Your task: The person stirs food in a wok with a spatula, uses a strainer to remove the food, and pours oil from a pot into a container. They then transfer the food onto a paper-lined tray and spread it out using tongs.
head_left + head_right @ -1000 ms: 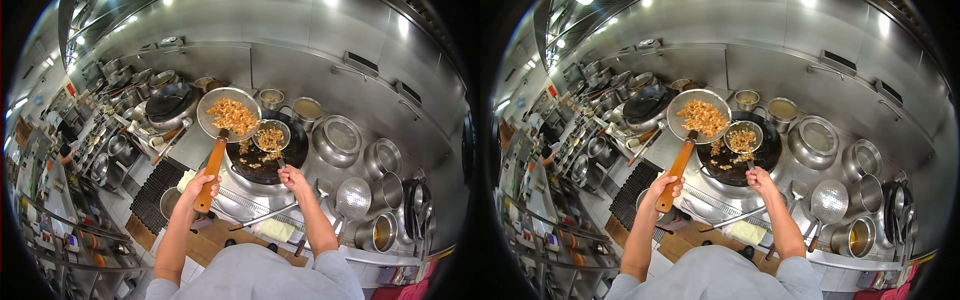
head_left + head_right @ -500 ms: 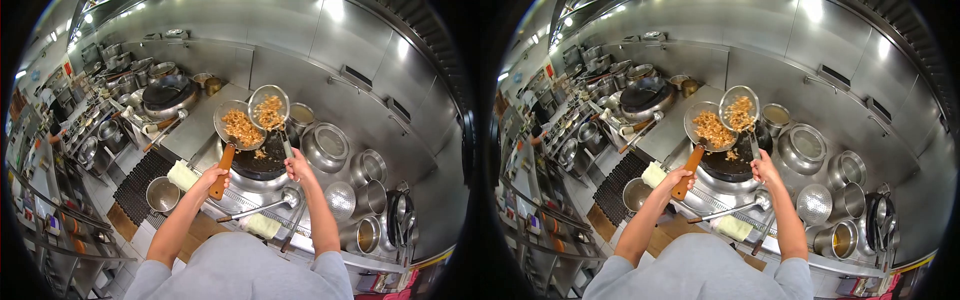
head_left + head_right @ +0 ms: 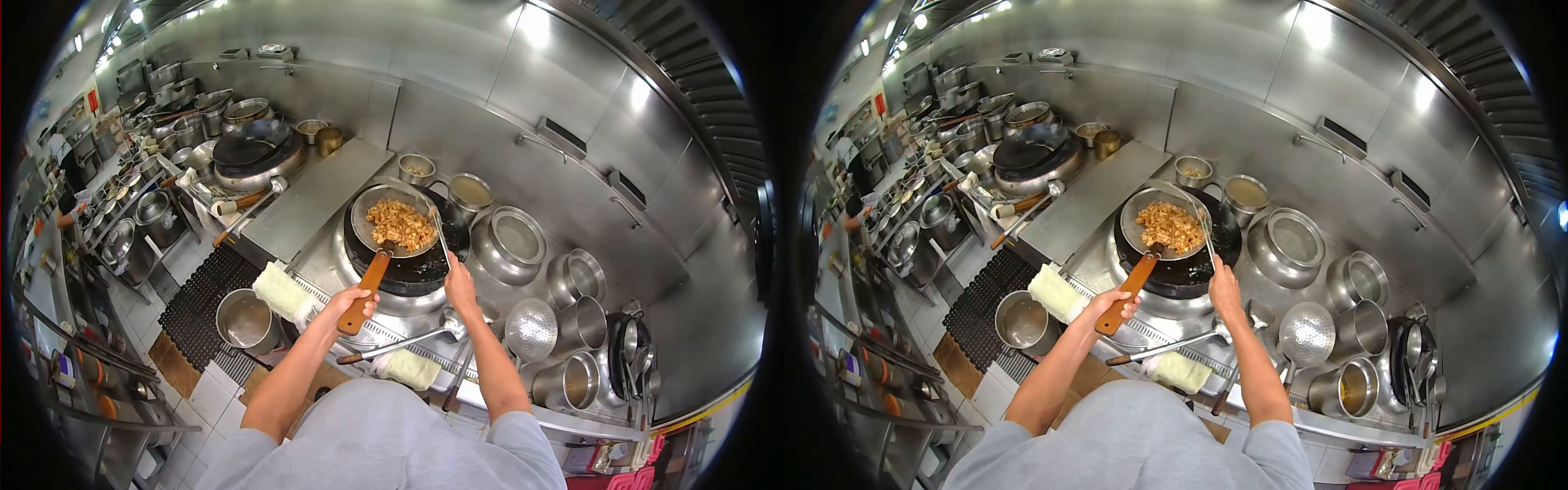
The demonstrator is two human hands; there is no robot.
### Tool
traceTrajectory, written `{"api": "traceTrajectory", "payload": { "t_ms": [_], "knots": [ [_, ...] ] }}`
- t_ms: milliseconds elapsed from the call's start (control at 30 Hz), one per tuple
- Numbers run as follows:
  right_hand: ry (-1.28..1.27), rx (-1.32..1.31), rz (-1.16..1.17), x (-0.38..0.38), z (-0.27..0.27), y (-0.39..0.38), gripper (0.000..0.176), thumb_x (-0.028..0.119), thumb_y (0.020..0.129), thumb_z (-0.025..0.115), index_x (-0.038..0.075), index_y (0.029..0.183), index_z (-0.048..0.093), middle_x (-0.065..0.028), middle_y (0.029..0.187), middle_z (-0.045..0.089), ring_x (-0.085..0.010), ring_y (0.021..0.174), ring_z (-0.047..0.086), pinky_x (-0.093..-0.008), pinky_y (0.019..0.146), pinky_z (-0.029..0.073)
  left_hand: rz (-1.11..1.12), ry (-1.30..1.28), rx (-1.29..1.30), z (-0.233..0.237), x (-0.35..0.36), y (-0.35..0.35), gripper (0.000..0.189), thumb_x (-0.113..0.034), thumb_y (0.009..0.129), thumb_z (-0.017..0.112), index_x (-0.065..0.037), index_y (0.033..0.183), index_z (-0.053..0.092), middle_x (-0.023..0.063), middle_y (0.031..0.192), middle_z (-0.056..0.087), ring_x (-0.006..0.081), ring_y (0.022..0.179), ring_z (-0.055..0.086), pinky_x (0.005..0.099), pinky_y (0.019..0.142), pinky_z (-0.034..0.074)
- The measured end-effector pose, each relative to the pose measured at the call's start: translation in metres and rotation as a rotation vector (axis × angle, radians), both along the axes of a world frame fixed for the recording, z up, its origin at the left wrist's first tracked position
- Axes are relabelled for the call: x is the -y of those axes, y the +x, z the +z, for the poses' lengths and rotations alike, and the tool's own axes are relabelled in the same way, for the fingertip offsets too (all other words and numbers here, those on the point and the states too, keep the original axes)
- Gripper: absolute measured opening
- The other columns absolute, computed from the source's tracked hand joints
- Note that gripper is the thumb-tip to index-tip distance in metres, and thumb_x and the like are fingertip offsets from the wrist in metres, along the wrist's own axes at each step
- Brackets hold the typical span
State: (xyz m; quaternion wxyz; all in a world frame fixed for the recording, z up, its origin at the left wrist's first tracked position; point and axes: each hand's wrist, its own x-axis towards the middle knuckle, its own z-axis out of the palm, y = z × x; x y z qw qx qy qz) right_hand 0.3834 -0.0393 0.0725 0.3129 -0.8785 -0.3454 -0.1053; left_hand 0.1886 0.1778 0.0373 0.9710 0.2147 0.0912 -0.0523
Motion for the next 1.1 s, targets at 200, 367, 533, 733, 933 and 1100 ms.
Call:
{"api": "traceTrajectory", "payload": {
  "t_ms": [200, 367, 533, 733, 933, 1100],
  "knots": [
    [0.218, 0.083, 0.063, -0.001, -0.008, -0.008, 0.049, -0.002, 0.082, 0.044, 0.008, 0.130, 0.041, -0.0239, 0.094, 0.057, -0.0400, 0.083, 0.058, -0.0458, 0.076, 0.046, -0.005, -0.036, -0.020, -0.005, -0.005, -0.005, 0.046, -0.002, 0.085, 0.051, -0.005, 0.127, 0.034, 0.0164, 0.095, 0.051, 0.0163, 0.067, 0.048, 0.0253, 0.053, 0.046],
    [0.418, -0.611, -0.001, -0.010, 0.001, -0.001, 0.042, 0.003, 0.091, 0.040, 0.010, 0.133, 0.036, -0.0098, 0.078, 0.056, -0.0182, 0.047, 0.053, -0.0339, 0.041, 0.045, 0.001, -0.005, 0.008, 0.001, -0.007, -0.009, 0.041, -0.003, 0.086, 0.050, -0.005, 0.124, 0.035, 0.0154, 0.092, 0.052, 0.0165, 0.067, 0.050, 0.0266, 0.053, 0.047],
    [0.621, -0.845, -0.097, -0.001, -0.013, 0.034, 0.044, 0.011, 0.095, 0.040, 0.012, 0.137, 0.025, -0.0048, 0.071, 0.051, -0.0105, 0.041, 0.045, -0.0269, 0.031, 0.037, 0.024, 0.168, -0.046, 0.028, -0.010, -0.019, 0.039, -0.004, 0.086, 0.051, -0.005, 0.122, 0.038, 0.0148, 0.092, 0.051, 0.0163, 0.066, 0.049, 0.0257, 0.051, 0.046],
    [0.396, -0.750, -0.236, 0.021, -0.045, 0.071, 0.048, 0.009, 0.094, 0.042, 0.012, 0.139, 0.024, -0.0059, 0.069, 0.052, -0.0126, 0.041, 0.045, -0.0297, 0.032, 0.038, 0.060, 0.253, -0.022, 0.072, -0.031, -0.004, 0.040, -0.005, 0.086, 0.052, -0.002, 0.122, 0.037, 0.0157, 0.090, 0.052, 0.0156, 0.065, 0.050, 0.0236, 0.049, 0.046],
    [0.412, -1.042, -0.131, 0.018, -0.067, 0.084, 0.048, 0.008, 0.092, 0.042, 0.009, 0.137, 0.026, -0.0067, 0.069, 0.053, -0.0132, 0.044, 0.047, -0.0295, 0.034, 0.039, 0.088, 0.302, 0.027, 0.120, -0.037, 0.021, 0.035, -0.005, 0.086, 0.051, -0.003, 0.119, 0.039, 0.0144, 0.090, 0.053, 0.0167, 0.064, 0.051, 0.0274, 0.052, 0.046],
    [0.431, -1.269, 0.000, 0.010, -0.070, 0.086, 0.042, 0.004, 0.090, 0.042, 0.007, 0.130, 0.029, -0.0067, 0.072, 0.053, -0.0104, 0.045, 0.044, -0.0252, 0.035, 0.035, 0.120, 0.292, 0.059, 0.142, -0.028, 0.027, 0.039, -0.004, 0.087, 0.051, -0.002, 0.123, 0.037, 0.0156, 0.090, 0.053, 0.0168, 0.064, 0.050, 0.0269, 0.051, 0.045]
  ]
}}
